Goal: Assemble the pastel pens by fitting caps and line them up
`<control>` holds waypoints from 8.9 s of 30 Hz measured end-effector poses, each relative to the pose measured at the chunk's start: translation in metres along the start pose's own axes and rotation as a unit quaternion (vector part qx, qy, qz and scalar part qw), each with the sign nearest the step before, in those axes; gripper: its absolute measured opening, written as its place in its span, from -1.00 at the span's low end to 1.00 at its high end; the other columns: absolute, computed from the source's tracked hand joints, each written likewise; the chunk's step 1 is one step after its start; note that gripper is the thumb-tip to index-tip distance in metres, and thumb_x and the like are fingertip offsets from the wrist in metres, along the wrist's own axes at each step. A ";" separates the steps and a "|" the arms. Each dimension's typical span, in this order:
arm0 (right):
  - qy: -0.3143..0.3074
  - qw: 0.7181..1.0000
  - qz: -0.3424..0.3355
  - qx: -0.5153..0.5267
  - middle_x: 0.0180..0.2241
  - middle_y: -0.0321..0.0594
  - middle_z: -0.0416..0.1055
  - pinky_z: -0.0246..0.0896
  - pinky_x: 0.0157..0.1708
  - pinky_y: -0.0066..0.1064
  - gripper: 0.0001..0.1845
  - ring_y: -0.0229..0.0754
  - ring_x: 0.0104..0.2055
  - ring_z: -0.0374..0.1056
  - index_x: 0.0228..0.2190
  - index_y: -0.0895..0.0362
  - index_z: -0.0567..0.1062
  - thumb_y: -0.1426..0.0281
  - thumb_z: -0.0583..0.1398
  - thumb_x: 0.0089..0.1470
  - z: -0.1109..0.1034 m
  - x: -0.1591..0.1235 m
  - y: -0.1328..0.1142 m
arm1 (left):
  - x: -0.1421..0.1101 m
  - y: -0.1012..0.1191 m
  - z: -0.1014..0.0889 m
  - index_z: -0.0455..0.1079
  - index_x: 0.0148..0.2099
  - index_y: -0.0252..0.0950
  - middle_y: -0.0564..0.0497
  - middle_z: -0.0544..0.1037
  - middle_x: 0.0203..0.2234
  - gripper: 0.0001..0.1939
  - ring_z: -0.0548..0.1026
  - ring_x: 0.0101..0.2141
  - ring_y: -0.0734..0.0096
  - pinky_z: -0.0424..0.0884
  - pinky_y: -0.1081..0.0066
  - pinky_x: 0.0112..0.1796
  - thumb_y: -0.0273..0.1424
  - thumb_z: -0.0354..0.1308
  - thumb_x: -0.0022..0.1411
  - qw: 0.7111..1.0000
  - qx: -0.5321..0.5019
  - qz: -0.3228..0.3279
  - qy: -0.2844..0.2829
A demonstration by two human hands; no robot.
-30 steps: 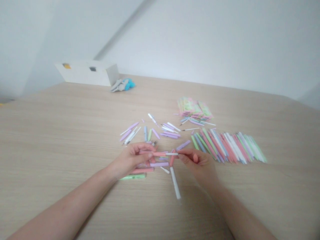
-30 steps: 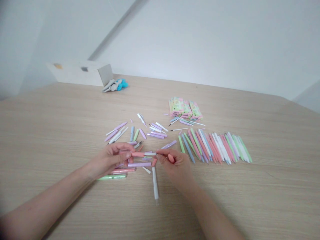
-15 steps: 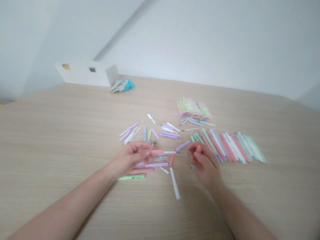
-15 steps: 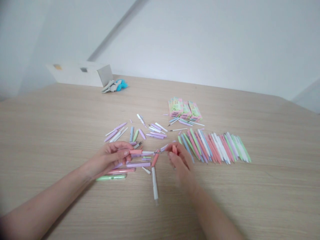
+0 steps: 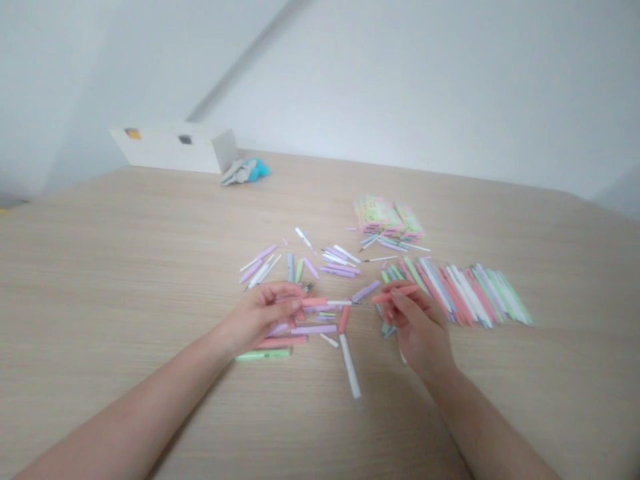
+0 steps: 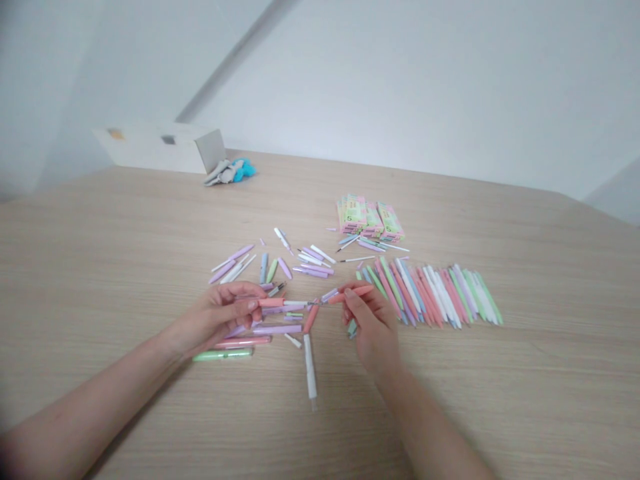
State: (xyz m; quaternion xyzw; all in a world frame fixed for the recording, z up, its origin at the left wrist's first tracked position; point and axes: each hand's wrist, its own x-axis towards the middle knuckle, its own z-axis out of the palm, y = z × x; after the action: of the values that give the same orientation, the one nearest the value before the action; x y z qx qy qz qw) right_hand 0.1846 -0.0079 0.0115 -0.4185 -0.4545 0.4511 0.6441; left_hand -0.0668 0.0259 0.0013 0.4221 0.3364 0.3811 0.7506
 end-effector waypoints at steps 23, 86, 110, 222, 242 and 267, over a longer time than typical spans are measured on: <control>-0.048 0.989 -0.016 -0.136 -0.41 -0.24 0.45 0.12 -0.59 -0.50 -0.84 -0.35 -0.56 0.20 -0.36 0.11 0.48 0.29 0.24 0.01 0.004 -0.006 -0.001 | 0.000 -0.003 -0.005 0.47 -0.19 -0.31 0.01 0.53 -0.52 -0.77 0.46 -0.48 0.49 0.41 0.52 -0.47 -0.41 0.30 0.06 1.000 0.013 0.000 0.020; -0.026 0.997 0.046 0.052 -0.46 -0.26 0.48 0.10 -0.65 -0.56 -0.91 -0.38 -0.59 0.17 -0.37 0.10 0.50 0.38 0.27 0.00 0.003 -0.001 0.001 | -0.002 -0.003 0.000 0.44 -0.19 -0.35 0.03 0.52 -0.55 -0.79 0.42 -0.52 0.56 0.42 0.55 -0.49 -0.40 0.28 0.10 0.999 0.032 0.030 0.008; -0.125 0.976 0.020 -0.179 -0.43 -0.23 0.49 0.30 -0.40 -0.42 -0.82 -0.21 -0.39 0.39 -0.37 0.14 0.50 0.34 0.31 -0.08 0.016 -0.012 0.002 | -0.005 -0.002 0.009 0.41 -0.19 -0.33 0.07 0.53 -0.54 -0.74 0.44 -0.61 0.61 0.46 0.56 -0.50 -0.34 0.30 0.07 0.996 0.090 -0.004 -0.001; -0.162 0.905 0.017 -0.394 -0.67 -0.36 0.33 0.08 -0.56 -0.55 -0.55 -0.34 -0.59 0.26 -0.60 0.13 0.44 0.20 0.01 0.20 0.008 -0.009 -0.001 | -0.003 -0.002 0.006 0.34 -0.01 -0.30 -0.08 0.53 -0.29 -0.61 0.53 -0.43 0.36 0.51 0.40 -0.49 -0.27 0.21 0.14 0.984 0.158 0.077 -0.010; -0.134 0.919 0.067 -0.364 -0.81 -0.38 0.15 0.00 -0.66 -0.49 -0.47 -0.31 -0.72 0.14 -0.71 0.09 0.31 0.11 -0.03 0.18 0.012 -0.008 -0.001 | 0.003 -0.009 0.001 0.44 -0.16 -0.44 0.12 0.40 -0.74 -0.56 0.26 -0.77 0.64 0.14 0.60 -0.70 -0.14 0.20 0.10 0.976 0.194 0.061 0.083; -0.142 0.924 -0.020 -0.354 -0.44 -0.29 0.53 0.23 -0.41 -0.47 -0.86 -0.24 -0.40 0.41 -0.36 0.12 0.53 0.38 0.17 0.06 0.008 -0.010 0.005 | 0.004 -0.007 0.003 0.43 -0.15 -0.45 0.13 0.41 -0.73 -0.59 0.25 -0.76 0.65 0.15 0.57 -0.68 -0.19 0.21 0.09 0.975 0.181 0.069 0.113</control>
State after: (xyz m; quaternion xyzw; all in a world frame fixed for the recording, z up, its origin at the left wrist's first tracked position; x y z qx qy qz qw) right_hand 0.1738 -0.0151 0.0061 -0.5419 -0.6794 0.3026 0.3914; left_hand -0.0607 0.0256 -0.0044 0.5276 0.4523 0.4097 0.5909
